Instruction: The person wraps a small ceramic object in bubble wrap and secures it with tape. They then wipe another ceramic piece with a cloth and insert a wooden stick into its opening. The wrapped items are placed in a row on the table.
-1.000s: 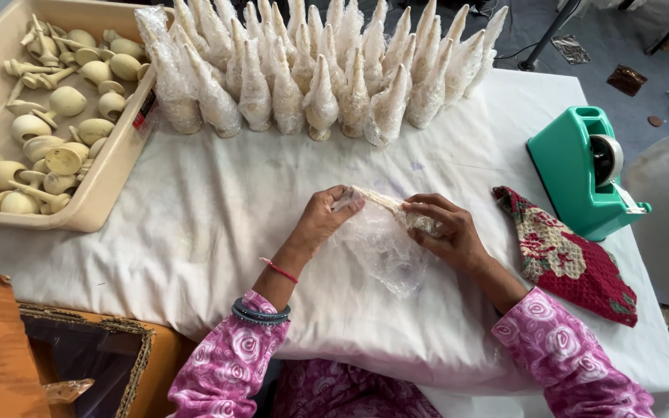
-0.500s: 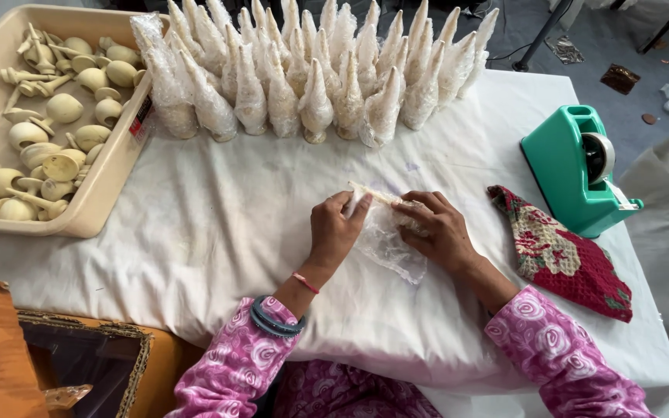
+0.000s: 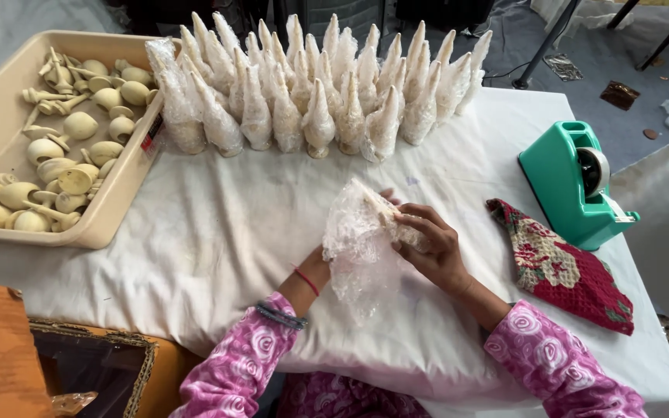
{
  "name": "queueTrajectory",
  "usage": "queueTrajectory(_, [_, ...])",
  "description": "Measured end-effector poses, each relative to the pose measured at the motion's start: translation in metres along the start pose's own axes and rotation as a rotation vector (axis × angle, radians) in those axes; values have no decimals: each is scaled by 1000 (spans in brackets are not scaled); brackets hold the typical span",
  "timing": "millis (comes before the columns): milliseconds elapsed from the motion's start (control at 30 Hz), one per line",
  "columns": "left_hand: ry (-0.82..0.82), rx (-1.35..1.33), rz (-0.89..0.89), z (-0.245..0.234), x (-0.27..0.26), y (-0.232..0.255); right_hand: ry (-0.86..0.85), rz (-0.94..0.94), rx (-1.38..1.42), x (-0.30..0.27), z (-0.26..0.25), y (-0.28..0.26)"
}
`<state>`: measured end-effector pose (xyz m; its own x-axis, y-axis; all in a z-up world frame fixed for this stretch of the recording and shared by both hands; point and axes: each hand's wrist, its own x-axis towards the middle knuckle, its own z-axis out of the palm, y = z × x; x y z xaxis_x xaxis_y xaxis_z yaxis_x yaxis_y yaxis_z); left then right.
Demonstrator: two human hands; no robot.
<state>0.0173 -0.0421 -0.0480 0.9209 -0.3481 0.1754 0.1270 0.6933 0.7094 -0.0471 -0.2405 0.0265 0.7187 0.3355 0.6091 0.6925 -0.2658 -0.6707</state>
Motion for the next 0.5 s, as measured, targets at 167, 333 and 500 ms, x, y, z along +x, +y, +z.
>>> queueTrajectory(167, [-109, -58, -84, 21, 7, -25, 64, 40, -56, -1, 3, 7])
queueTrajectory(333, [-198, -105, -146, 32, 10, -39, 120, -60, -479, 6, 4, 0])
queueTrajectory(500, [82, 378, 152, 29, 6, -31, -16, -147, -315, 7, 2, 9])
